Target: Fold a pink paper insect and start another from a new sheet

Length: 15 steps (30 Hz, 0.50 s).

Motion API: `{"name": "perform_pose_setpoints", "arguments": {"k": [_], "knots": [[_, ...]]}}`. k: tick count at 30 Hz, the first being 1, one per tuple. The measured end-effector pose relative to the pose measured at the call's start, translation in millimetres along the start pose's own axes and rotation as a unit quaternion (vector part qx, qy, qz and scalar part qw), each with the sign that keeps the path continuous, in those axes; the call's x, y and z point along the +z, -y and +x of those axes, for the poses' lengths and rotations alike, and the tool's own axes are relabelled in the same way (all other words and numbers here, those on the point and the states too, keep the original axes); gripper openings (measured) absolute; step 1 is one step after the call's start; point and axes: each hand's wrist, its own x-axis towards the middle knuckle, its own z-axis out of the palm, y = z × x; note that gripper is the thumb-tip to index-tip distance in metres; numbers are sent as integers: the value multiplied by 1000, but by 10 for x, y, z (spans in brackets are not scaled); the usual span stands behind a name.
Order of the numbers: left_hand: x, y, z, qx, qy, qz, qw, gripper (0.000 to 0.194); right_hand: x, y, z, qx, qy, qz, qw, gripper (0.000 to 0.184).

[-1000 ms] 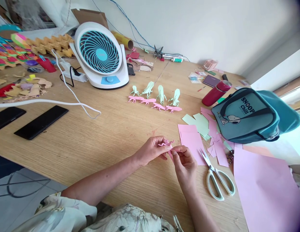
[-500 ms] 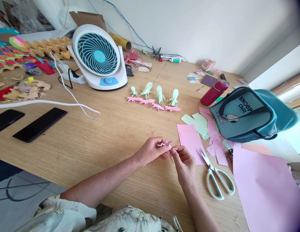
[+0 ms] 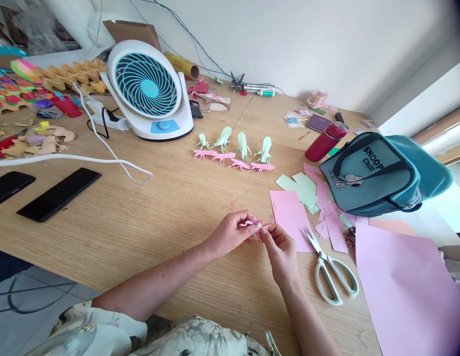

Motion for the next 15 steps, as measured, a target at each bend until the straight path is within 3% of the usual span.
{"name": "perform_pose_setpoints", "arguments": {"k": [11, 15], "knots": [[23, 38, -14, -1, 1, 9, 1000, 35, 29, -1, -37, -35, -23, -38, 998, 26], [6, 63, 2, 17, -20, 30, 999, 31, 23, -11, -33, -39, -10, -4, 999, 23]]}}
